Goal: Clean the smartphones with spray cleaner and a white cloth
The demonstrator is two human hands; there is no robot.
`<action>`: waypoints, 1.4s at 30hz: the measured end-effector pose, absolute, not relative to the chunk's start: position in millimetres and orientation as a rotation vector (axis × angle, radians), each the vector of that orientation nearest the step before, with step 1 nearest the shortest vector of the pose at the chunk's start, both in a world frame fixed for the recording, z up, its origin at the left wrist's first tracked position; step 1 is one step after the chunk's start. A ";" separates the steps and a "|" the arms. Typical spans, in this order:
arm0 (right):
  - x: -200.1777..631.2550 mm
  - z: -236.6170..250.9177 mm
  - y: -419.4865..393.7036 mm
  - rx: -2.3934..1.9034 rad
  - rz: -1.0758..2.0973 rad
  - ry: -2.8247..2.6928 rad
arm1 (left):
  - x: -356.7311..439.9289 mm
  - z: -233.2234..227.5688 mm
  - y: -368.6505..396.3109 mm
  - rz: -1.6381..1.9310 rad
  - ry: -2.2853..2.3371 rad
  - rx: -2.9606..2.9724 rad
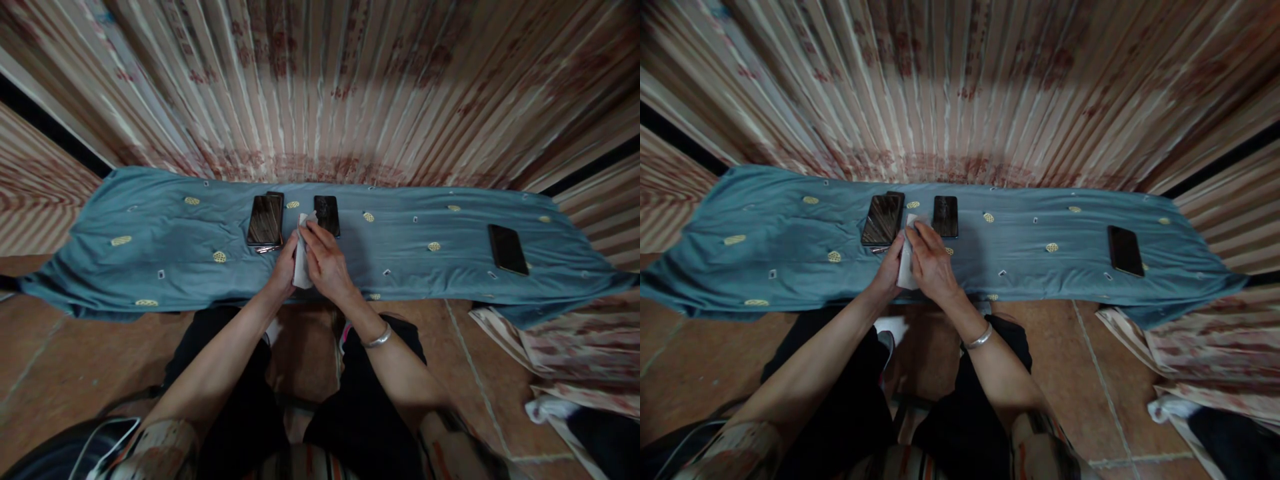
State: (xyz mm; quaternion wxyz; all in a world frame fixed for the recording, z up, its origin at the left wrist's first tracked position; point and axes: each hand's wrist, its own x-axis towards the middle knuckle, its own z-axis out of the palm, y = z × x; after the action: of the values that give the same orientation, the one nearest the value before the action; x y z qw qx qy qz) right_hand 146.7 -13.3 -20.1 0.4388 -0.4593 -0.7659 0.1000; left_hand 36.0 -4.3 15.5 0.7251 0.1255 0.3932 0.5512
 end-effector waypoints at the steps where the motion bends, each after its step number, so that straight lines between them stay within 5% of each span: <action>1: 145.6 -20.9 -14.5 -1.131 0.256 -1.910 | 34.6 15.1 -2.8 1.221 0.866 0.270; 42: 129.9 -10.6 -52.8 -0.942 -0.012 -2.126 | 7.0 15.7 15.1 1.184 0.866 0.146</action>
State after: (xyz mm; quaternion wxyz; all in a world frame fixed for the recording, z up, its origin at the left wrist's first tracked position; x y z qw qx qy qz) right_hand 129.9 -52.8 -10.6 0.3969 -0.3720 -0.8391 -0.0049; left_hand 7.0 15.1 15.7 0.7406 0.0666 0.3947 0.5397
